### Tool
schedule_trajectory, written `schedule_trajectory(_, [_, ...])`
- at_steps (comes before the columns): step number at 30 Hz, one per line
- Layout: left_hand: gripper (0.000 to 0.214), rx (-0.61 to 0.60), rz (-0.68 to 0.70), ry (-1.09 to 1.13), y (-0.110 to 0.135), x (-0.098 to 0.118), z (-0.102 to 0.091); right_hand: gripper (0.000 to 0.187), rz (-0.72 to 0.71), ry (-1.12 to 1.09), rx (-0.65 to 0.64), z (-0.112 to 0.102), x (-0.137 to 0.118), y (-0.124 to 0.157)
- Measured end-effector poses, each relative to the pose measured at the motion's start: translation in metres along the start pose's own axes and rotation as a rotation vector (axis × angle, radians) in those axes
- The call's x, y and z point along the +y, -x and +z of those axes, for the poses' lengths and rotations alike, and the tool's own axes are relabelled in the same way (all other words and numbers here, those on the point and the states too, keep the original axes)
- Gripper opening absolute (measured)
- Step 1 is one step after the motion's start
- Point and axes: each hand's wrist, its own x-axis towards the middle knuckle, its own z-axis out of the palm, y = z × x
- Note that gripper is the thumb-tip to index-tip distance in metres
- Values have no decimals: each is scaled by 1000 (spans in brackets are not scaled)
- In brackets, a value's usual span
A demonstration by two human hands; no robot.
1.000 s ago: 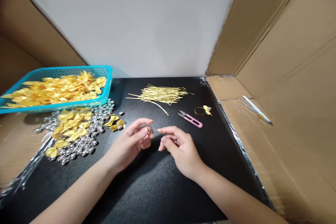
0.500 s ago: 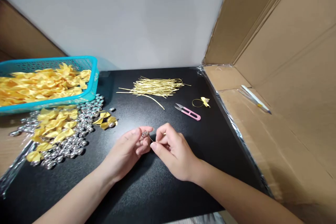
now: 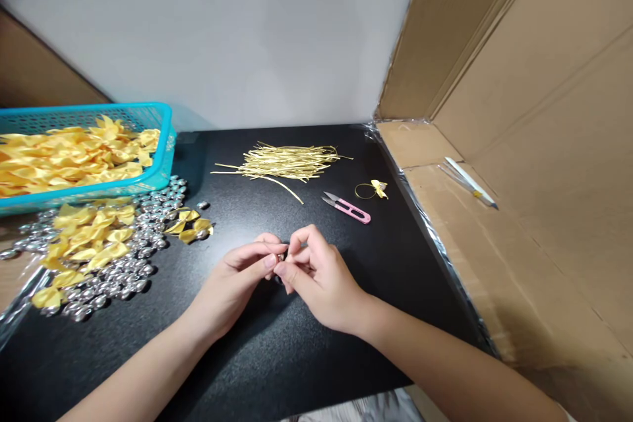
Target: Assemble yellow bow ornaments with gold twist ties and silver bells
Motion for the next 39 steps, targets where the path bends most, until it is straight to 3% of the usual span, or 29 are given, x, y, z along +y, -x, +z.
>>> schedule_trajectory(8, [7, 149, 41, -50, -3, 0, 0, 37, 88, 20, 37, 1, -6, -5])
schedule_trajectory(11, [5, 172, 146, -206, -1, 6, 0, 34, 68, 59, 74, 1, -4, -5])
schedule_trajectory(16, [8, 183, 418, -500, 3, 14, -4, 9, 51, 155, 77, -7, -6, -9])
schedule_trajectory(24, [12, 220, 699, -535, 5, 30, -7, 5, 41, 365, -57, -23, -26, -16])
schedule_trajectory(32, [8, 270, 681, -482, 5, 40, 0, 5, -185, 515, -124, -29, -27, -17])
schedule_trajectory(39, [7, 384, 714, -448, 6, 46, 1, 7, -88, 423, -100, -28, -22, -19])
